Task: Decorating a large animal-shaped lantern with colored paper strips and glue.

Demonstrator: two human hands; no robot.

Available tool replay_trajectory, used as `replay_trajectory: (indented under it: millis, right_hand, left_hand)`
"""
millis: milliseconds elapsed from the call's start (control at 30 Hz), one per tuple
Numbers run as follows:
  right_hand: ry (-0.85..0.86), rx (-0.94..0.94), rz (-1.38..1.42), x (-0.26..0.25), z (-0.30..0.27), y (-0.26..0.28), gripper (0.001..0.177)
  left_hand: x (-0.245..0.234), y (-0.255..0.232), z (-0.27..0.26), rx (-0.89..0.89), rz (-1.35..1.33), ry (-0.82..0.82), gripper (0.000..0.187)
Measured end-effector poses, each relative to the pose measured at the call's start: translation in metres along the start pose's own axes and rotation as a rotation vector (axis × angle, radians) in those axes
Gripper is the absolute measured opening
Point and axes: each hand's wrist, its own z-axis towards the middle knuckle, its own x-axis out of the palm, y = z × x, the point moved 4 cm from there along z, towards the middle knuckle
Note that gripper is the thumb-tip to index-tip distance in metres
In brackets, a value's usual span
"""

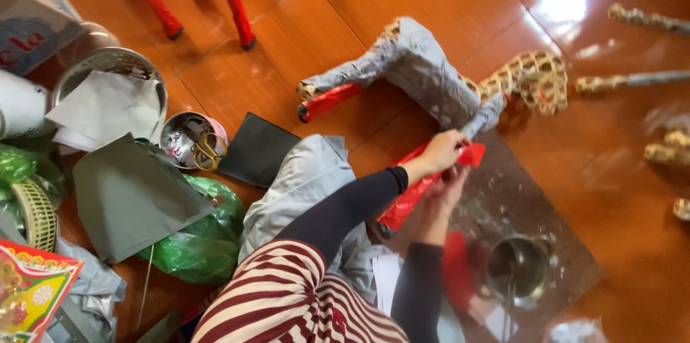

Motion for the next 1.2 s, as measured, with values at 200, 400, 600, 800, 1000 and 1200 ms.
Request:
replay_trajectory:
  millis: [200, 400, 600, 800, 1000, 1200]
  right_hand:
    - [-0.130, -0.215, -0.285, -0.020, 0.042, 0.011, 0.026]
    - [-0.239, -0.526, -0.633, -0.021, 0.031, 0.023, 0.016]
    - [-0.313, -0.384, -0.610, -0.037, 0.036, 0.014, 0.023]
    - [-0.274, -0.231, -0.369, -0.069, 0.059, 0.000, 0.026]
    - [-0.075, -0.659, -1.200, 0.048, 0.032, 0.048, 0.025]
    - [0.089, 0.209, -0.418, -0.005, 0.102, -0.015, 0.021]
  left_hand:
    - [0.018, 0.041, 0.007, -0.035, -0.113, 0.113, 0.027]
    - [-0.003, 0.081, -0.002, -0.108, -0.063, 0.038, 0.027]
    - [-0.020, -0.031, -0.027, -0.588, -0.086, 0.385, 0.056]
    - [-0.009, 0.014, -0.019, -0.388, 0.368, 0.348, 0.056]
    - [-0.016, 0.003, -0.020, -0.514, 0.265, 0.347, 0.047]
    - [-0.064, 0.007, -0.054, -0.544, -0.499, 0.513, 0.106]
